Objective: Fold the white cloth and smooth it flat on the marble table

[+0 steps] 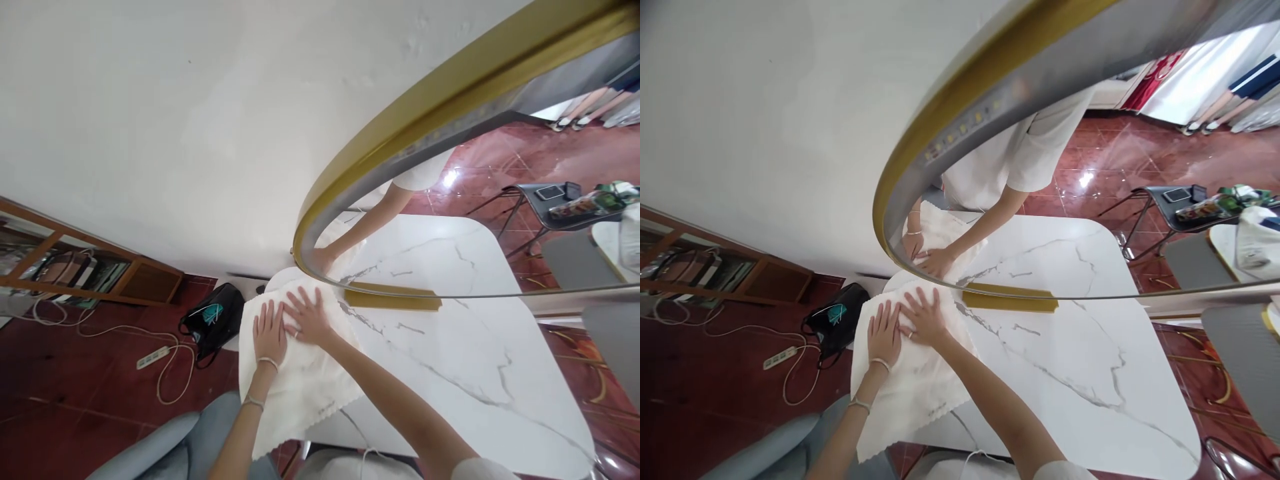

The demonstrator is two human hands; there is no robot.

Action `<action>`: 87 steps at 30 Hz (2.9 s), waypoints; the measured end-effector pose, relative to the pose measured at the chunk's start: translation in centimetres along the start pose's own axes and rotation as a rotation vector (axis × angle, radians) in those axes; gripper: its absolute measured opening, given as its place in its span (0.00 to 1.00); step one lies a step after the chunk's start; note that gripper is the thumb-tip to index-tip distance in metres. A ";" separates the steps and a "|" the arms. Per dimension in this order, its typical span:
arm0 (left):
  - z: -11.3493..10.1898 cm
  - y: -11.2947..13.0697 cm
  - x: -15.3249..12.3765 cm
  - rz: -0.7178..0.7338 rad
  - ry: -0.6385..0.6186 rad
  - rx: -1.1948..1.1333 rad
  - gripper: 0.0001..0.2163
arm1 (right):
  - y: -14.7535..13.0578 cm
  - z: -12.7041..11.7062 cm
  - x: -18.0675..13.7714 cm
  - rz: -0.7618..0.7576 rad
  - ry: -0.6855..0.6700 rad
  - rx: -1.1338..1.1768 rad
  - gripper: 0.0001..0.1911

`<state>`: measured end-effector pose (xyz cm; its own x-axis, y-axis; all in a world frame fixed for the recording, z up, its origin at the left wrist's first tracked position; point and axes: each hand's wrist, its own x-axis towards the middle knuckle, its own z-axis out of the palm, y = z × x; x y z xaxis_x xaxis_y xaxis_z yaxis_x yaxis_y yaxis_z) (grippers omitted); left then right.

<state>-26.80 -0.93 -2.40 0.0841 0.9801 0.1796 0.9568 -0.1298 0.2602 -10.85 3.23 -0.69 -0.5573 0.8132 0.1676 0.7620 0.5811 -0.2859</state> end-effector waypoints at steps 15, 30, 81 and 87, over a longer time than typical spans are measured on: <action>1.5 5.9 10.9 0.131 -0.199 0.035 0.20 | 5.8 -2.6 1.1 0.559 -0.113 -0.062 0.27; -3.4 2.2 -10.6 -0.121 0.052 0.103 0.25 | -4.2 -2.1 -8.1 -0.066 -0.139 0.195 0.34; -4.3 5.3 -13.6 0.467 -0.186 0.145 0.31 | -5.3 -3.0 -22.0 0.151 0.052 0.071 0.33; -1.8 12.2 -12.4 0.576 -0.176 0.079 0.34 | -0.8 -5.0 -26.8 0.249 0.042 -0.020 0.34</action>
<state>-16.68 -14.97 0.27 0.6329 0.7664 0.1098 0.7608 -0.6419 0.0956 5.12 -18.84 -0.24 -0.3381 0.9316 0.1335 0.8804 0.3632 -0.3048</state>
